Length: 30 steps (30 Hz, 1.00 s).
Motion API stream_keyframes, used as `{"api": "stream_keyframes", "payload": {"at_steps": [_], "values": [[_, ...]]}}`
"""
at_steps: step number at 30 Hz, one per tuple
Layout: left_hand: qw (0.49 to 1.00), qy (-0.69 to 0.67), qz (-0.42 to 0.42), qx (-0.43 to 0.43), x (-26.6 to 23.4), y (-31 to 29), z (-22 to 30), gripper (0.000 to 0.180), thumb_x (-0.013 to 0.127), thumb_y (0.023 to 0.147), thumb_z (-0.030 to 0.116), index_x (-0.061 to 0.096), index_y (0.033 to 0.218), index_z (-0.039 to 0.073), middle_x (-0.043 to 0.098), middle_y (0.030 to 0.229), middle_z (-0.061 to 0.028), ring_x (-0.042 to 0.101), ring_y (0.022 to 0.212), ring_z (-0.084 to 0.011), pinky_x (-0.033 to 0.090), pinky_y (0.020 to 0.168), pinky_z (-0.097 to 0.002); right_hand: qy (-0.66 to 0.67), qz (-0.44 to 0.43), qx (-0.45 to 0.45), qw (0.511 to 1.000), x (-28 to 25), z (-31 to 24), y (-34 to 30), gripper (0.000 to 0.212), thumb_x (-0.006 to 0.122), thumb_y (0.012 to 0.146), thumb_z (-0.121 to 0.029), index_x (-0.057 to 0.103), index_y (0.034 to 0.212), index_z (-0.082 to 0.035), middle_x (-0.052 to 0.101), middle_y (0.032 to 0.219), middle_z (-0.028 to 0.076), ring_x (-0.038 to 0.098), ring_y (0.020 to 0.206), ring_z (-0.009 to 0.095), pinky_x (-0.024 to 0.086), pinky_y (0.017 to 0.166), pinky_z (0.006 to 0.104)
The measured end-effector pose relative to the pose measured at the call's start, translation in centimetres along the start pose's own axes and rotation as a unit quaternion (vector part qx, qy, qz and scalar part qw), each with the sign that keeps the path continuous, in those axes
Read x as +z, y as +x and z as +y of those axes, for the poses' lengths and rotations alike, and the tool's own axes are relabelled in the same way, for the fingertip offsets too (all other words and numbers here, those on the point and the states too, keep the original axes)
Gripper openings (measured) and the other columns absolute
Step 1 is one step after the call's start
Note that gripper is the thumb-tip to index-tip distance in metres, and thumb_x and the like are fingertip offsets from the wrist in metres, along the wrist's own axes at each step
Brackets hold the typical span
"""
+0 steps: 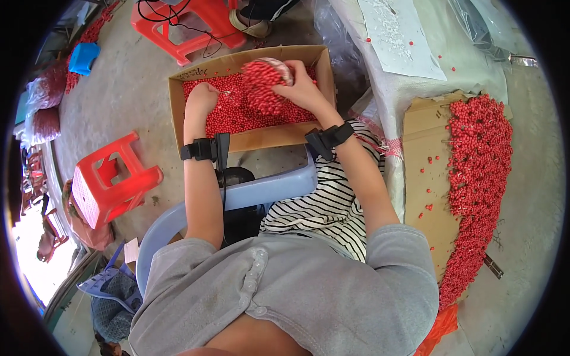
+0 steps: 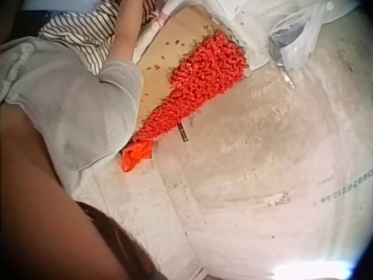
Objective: Sort and package small red items from a box and table into small white packets.
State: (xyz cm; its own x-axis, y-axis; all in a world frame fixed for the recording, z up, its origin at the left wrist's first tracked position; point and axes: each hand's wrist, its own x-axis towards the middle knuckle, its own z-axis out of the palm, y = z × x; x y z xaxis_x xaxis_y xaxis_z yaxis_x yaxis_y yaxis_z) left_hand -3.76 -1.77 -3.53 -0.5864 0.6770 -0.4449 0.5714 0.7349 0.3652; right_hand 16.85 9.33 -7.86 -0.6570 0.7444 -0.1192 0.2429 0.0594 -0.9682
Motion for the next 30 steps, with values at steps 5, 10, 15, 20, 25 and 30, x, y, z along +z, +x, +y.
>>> {"api": "stream_keyframes", "payload": {"at_steps": [5, 10, 15, 20, 25, 30], "values": [[0.999, -0.022, 0.025, 0.007, 0.5, 0.3, -1.1, 0.015, 0.052, 0.072, 0.015, 0.058, 0.076, 0.001, 0.058, 0.074, -0.0176, 0.057, 0.073, -0.028, 0.043, 0.068, -0.0343, -0.188, -0.032, -0.185, 0.964, 1.9, -5.5, -0.6, 0.064, 0.07, 0.062, -0.017, 0.035, 0.114, -0.007, 0.046, 0.102, 0.013, 0.051, 0.092, 0.027, 0.042, 0.078, 0.0312], [0.995, -0.075, 0.045, 0.038, 0.3, 0.5, -0.8, 0.015, 0.054, 0.072, 0.014, 0.059, 0.078, 0.002, 0.058, 0.072, -0.0161, 0.058, 0.071, -0.0258, 0.043, 0.066, -0.0329, -0.298, 0.017, -0.073, 0.952, 2.2, -1.9, 1.5, 0.06, 0.067, 0.065, -0.024, 0.035, 0.114, -0.011, 0.044, 0.104, 0.018, 0.051, 0.09, 0.034, 0.043, 0.078, 0.035], [0.993, -0.096, 0.061, 0.033, -0.2, -0.7, -1.5, 0.013, 0.054, 0.07, 0.016, 0.061, 0.075, 0.006, 0.059, 0.073, -0.0136, 0.057, 0.072, -0.0271, 0.044, 0.064, -0.0344, -0.397, 0.023, 0.149, 0.905, 3.8, 7.5, 3.1, 0.056, 0.059, 0.071, -0.024, 0.032, 0.118, -0.012, 0.042, 0.111, 0.017, 0.052, 0.087, 0.039, 0.043, 0.077, 0.0372], [0.988, -0.132, 0.057, 0.054, 0.5, 0.0, 0.0, 0.012, 0.058, 0.069, 0.008, 0.061, 0.078, 0.002, 0.059, 0.069, -0.0119, 0.058, 0.065, -0.0211, 0.043, 0.06, -0.029, -0.171, -0.029, 0.26, 0.95, 3.1, 17.6, 4.0, 0.054, 0.05, 0.074, -0.018, 0.027, 0.123, -0.013, 0.04, 0.117, 0.015, 0.05, 0.093, 0.036, 0.043, 0.074, 0.0434], [0.989, -0.13, 0.053, 0.046, 0.7, -0.2, -1.3, 0.011, 0.058, 0.068, 0.005, 0.06, 0.078, 0.002, 0.059, 0.069, -0.0117, 0.058, 0.065, -0.0212, 0.044, 0.06, -0.0292, 0.01, -0.131, 0.38, 0.915, 4.1, 11.5, 2.6, 0.052, 0.044, 0.077, -0.015, 0.025, 0.126, -0.014, 0.041, 0.118, 0.01, 0.047, 0.097, 0.029, 0.045, 0.068, 0.0464], [0.991, -0.105, 0.063, 0.05, 0.7, -0.6, -0.7, 0.011, 0.057, 0.068, 0.005, 0.06, 0.078, 0.002, 0.059, 0.069, -0.0123, 0.058, 0.066, -0.0215, 0.044, 0.061, -0.0296, 0.063, -0.109, 0.269, 0.955, 1.2, 3.7, 0.9, 0.054, 0.047, 0.074, -0.009, 0.025, 0.123, 0.0, 0.038, 0.12, 0.015, 0.042, 0.106, 0.027, 0.038, 0.086, 0.033]]}}
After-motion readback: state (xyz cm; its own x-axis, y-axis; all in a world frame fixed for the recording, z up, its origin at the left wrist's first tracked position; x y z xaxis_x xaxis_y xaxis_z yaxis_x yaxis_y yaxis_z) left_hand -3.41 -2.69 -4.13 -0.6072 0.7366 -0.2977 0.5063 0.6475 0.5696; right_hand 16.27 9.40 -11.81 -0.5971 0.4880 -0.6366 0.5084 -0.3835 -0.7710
